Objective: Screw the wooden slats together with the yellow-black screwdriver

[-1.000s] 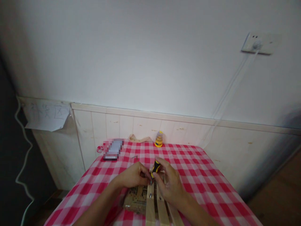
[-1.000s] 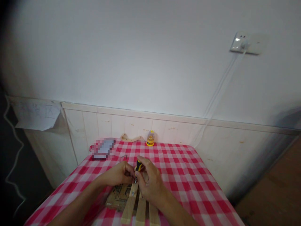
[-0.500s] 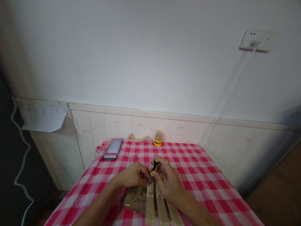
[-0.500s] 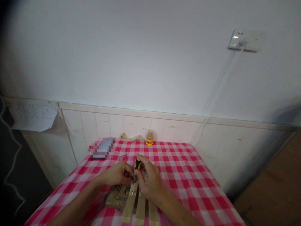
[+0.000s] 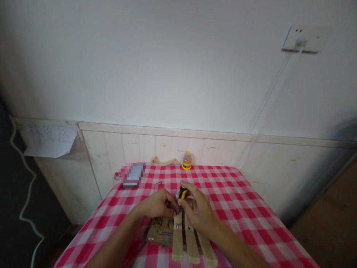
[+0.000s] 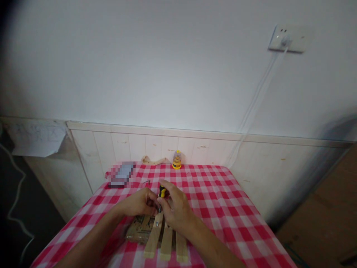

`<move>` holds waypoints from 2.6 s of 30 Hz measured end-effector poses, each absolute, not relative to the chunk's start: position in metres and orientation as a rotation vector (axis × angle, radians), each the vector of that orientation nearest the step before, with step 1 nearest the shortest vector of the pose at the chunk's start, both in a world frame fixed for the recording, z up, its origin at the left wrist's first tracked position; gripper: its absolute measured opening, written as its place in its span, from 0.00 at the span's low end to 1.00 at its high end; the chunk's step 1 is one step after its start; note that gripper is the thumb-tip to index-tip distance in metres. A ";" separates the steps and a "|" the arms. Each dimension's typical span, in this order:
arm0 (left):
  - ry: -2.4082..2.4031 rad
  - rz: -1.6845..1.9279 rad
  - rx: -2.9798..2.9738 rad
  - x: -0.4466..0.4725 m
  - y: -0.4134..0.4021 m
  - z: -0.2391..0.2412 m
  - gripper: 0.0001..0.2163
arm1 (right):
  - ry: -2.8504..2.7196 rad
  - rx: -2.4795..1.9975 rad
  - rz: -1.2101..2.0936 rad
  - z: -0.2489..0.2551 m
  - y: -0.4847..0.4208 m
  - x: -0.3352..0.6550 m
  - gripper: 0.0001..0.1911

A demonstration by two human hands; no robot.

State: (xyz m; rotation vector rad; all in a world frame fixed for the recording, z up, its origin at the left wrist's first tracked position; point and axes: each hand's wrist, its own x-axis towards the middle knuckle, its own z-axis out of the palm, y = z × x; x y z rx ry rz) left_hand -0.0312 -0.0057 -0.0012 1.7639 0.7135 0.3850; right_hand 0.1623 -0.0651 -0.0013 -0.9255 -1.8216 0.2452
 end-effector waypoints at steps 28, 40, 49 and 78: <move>0.720 0.301 1.796 -0.033 -0.005 0.000 0.10 | -1.835 -0.894 0.286 0.004 -0.069 0.160 0.28; 0.760 0.410 1.778 -0.029 -0.009 -0.001 0.10 | -1.871 -0.864 0.251 0.009 -0.072 0.160 0.28; 0.736 0.442 1.747 -0.029 -0.006 -0.008 0.10 | -1.868 -0.854 0.238 0.005 -0.072 0.160 0.29; 0.759 0.426 1.725 -0.029 -0.006 -0.008 0.11 | -1.906 -0.786 0.137 0.011 -0.073 0.160 0.29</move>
